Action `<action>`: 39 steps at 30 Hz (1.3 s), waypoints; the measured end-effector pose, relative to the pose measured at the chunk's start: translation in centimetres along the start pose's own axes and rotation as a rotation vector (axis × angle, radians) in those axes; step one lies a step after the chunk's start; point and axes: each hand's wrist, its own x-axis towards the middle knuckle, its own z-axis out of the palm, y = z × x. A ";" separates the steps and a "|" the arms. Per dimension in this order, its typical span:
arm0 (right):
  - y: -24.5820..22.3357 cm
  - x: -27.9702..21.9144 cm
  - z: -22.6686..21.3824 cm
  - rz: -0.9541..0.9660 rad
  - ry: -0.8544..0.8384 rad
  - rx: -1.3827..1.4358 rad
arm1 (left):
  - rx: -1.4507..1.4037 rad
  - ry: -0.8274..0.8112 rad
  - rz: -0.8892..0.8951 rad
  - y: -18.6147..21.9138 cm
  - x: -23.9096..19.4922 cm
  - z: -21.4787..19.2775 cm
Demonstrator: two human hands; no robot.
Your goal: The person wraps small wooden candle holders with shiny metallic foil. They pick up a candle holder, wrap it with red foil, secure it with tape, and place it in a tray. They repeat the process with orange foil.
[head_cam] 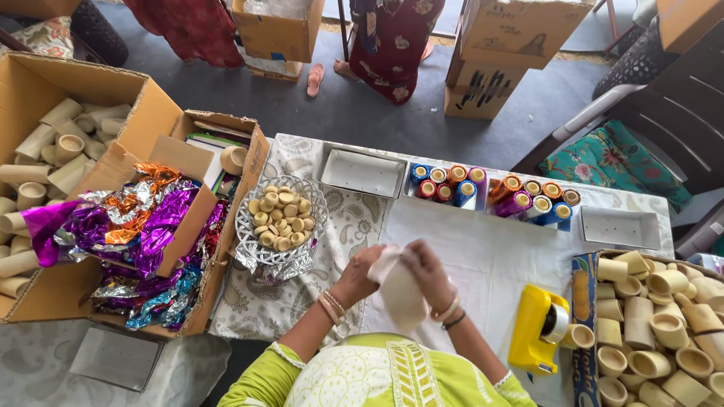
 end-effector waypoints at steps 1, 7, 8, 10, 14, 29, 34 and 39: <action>-1.3 0.0 -0.3 0.005 0.001 -0.001 | -0.004 -0.002 -0.003 1.3 1.2 -1.5; 5.2 -0.5 -1.6 -0.051 0.231 0.366 | -1.202 0.275 -0.609 0.0 2.7 1.3; 5.3 -0.8 -0.8 -0.115 0.197 0.176 | -1.407 0.273 -0.488 -0.6 2.6 3.1; 1.1 0.2 1.9 -0.241 0.127 -0.206 | -1.611 0.266 -0.355 -0.5 2.8 4.7; -7.1 0.1 6.6 -0.318 0.047 -0.334 | -1.575 0.463 -0.572 2.7 3.8 3.1; 19.7 -1.1 -3.3 0.032 -0.145 -0.055 | -0.188 0.233 0.241 3.0 1.4 4.1; 11.4 -3.1 -6.4 0.226 0.147 -0.685 | -0.206 0.168 -0.018 -0.3 0.0 5.3; 16.0 -8.4 -22.8 -0.446 0.300 -1.584 | -0.141 0.147 -0.358 -3.1 -1.5 6.8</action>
